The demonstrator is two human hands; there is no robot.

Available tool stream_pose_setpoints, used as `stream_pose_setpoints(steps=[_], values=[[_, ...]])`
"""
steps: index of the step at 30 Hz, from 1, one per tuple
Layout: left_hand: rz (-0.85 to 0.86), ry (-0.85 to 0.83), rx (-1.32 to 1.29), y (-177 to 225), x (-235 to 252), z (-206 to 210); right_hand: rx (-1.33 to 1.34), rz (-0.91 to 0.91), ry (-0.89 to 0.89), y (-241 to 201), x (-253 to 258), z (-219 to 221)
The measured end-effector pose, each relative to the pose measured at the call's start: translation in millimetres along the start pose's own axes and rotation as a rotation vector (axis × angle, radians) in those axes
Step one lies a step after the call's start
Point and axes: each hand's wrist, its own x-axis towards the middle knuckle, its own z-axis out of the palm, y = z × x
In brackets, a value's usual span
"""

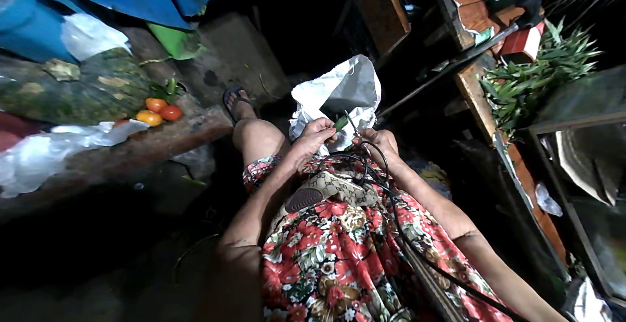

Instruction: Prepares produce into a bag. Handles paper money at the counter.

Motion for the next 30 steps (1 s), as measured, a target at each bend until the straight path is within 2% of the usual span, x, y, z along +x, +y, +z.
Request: stream_pose_setpoints(steps=[3,8,16,20,26,30], values=[[0.002,0.038,-0.024,0,0,0,0.027,-0.011,0.003,5,0,0],[0.026,0.077,-0.058,-4,3,-2,0.028,0.035,-0.093,9,-3,-2],[0.035,0.074,-0.039,-4,3,-2,0.055,-0.017,-0.051,2,-6,-1],[0.024,0.098,-0.032,-2,3,-3,0.054,0.032,-0.094,3,-5,0],[0.007,-0.004,-0.007,3,-1,3,0.008,0.007,-0.101,-2,-8,1],[-0.009,-0.012,-0.014,3,-2,3,0.024,0.009,-0.1,4,-7,0]])
